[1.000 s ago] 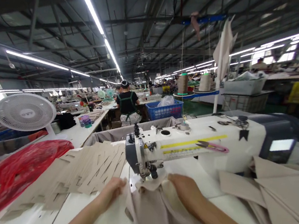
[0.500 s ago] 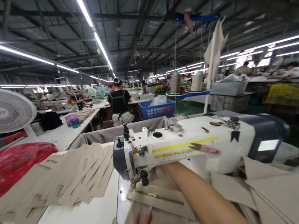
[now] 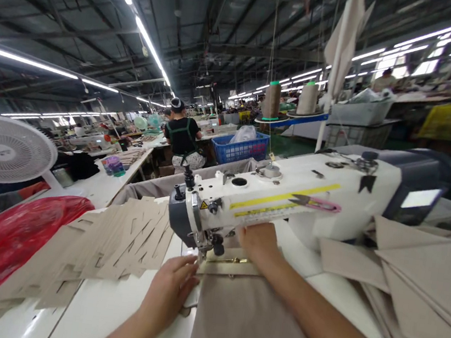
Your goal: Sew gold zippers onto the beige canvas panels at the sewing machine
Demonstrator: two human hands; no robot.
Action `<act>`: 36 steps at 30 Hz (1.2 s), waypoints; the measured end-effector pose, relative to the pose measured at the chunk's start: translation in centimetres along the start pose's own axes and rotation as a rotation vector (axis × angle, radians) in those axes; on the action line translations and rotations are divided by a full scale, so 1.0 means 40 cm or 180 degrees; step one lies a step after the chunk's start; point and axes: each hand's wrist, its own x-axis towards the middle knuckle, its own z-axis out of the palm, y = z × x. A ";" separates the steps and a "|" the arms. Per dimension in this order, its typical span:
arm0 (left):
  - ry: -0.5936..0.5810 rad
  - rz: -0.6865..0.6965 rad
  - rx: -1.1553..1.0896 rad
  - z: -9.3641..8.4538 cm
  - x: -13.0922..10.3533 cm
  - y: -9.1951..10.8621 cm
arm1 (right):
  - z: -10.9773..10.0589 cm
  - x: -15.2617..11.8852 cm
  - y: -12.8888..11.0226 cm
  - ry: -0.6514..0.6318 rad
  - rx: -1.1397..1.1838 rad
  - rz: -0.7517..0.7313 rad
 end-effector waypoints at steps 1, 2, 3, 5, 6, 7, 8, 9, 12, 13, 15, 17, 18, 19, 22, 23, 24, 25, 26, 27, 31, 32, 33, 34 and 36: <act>-0.0063 0.0184 0.0116 0.005 0.005 -0.011 | -0.004 -0.049 -0.008 -0.0043 -0.0033 -0.0064; -0.0136 0.0352 0.0168 0.012 0.010 -0.018 | -0.005 -0.097 -0.020 -0.0104 -0.0031 -0.0185; -0.0212 0.0479 0.0173 0.020 0.015 -0.020 | -0.004 -0.142 -0.034 -0.0261 0.0034 -0.0493; -0.0284 0.0531 0.0137 0.029 0.027 -0.018 | 0.004 -0.205 -0.063 -0.0524 0.0083 -0.1032; -0.0287 0.0489 0.0124 0.029 0.032 -0.016 | 0.010 -0.220 -0.075 -0.0574 0.0047 -0.1213; -0.0285 0.0434 0.0127 0.027 0.037 -0.013 | 0.018 -0.225 -0.085 -0.0583 -0.0027 -0.1279; -0.0277 0.0370 0.0137 0.023 0.041 -0.011 | 0.027 -0.222 -0.092 -0.0586 -0.0126 -0.1257; -0.0265 0.0309 0.0154 0.018 0.045 -0.009 | 0.035 -0.212 -0.096 -0.0618 -0.0221 -0.1191; -0.0258 0.0225 0.0205 0.006 0.053 -0.007 | 0.055 -0.177 -0.097 -0.0821 -0.0357 -0.1036; -0.0264 0.0227 0.0219 0.004 0.054 -0.006 | 0.059 -0.170 -0.096 -0.0854 -0.0371 -0.1050; -0.0280 0.0255 0.0252 0.005 0.053 -0.002 | 0.064 -0.168 -0.092 -0.0846 -0.0380 -0.1181; -0.0302 0.0302 0.0293 0.011 0.048 0.003 | 0.063 -0.174 -0.089 -0.0809 -0.0431 -0.1344; -0.0317 0.0337 0.0326 0.014 0.044 0.006 | 0.061 -0.177 -0.088 -0.0806 -0.0451 -0.1439; -0.0333 0.0382 0.0378 0.018 0.041 0.009 | 0.058 -0.180 -0.087 -0.0792 -0.0454 -0.1536; -0.0302 0.0550 0.0636 0.028 0.033 0.013 | 0.054 -0.179 -0.084 -0.0460 -0.0407 -0.1688; -0.0277 0.0591 0.0723 0.031 0.032 0.014 | 0.056 -0.176 -0.082 -0.0273 -0.0373 -0.1681; -0.0255 0.0623 0.0787 0.032 0.031 0.013 | 0.060 -0.172 -0.079 -0.0123 -0.0335 -0.1651; -0.0242 0.0645 0.0819 0.033 0.031 0.012 | 0.067 -0.168 -0.076 -0.0036 -0.0301 -0.1607; -0.0240 0.0661 0.0838 0.033 0.031 0.011 | 0.074 -0.163 -0.073 -0.0040 -0.0285 -0.1584; -0.0240 0.0683 0.0849 0.033 0.032 0.010 | 0.081 -0.159 -0.070 -0.0099 -0.0293 -0.1587; -0.0192 0.0790 0.0874 0.031 0.037 0.005 | 0.093 -0.148 -0.068 -0.0349 -0.0495 -0.1624; -0.0179 0.0818 0.0871 0.031 0.038 0.004 | 0.092 -0.146 -0.069 -0.0393 -0.0523 -0.1620; -0.0175 0.0843 0.0862 0.031 0.039 0.003 | 0.090 -0.144 -0.070 -0.0428 -0.0542 -0.1610; -0.0174 0.0856 0.0852 0.031 0.040 0.003 | 0.087 -0.143 -0.072 -0.0469 -0.0564 -0.1604; -0.0151 0.0856 0.0816 0.032 0.044 0.004 | 0.082 -0.140 -0.074 -0.0545 -0.0592 -0.1612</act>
